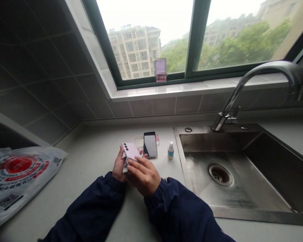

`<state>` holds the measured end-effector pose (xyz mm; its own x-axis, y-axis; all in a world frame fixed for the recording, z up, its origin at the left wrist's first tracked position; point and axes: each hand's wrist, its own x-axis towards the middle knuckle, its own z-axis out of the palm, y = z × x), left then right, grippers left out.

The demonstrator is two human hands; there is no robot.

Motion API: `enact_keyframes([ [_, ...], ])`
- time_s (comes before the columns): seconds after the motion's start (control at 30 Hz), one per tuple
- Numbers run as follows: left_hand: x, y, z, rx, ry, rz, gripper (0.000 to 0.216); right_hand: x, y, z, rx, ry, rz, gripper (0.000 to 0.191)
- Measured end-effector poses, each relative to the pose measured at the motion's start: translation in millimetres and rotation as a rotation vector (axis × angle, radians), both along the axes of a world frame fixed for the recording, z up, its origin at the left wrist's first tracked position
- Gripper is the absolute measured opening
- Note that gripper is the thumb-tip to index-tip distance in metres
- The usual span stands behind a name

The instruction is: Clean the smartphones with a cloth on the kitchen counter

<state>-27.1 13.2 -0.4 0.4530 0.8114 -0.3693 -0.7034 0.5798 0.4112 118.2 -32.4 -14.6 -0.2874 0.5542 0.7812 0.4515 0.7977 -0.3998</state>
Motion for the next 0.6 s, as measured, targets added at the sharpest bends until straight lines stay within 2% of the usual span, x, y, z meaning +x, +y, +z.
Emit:
enact_keyframes([
  [0.1, 1.3, 0.4, -2.6, -0.001, -0.001, -0.028, 0.081, 0.8, 0.0, 3.4, 0.029, -0.046, -0.042, 0.031],
  [0.43, 8.6, -1.0, -1.6, 0.101, 0.025, 0.130, 0.048, 1.7, 2.1, 0.9, -0.020, -0.182, -0.122, 0.048],
  [0.6, 8.3, -1.2, -5.8, 0.132, 0.059, 0.106, 0.042, 2.4, 4.1, -2.7, -0.041, -0.211, -0.145, 0.055],
])
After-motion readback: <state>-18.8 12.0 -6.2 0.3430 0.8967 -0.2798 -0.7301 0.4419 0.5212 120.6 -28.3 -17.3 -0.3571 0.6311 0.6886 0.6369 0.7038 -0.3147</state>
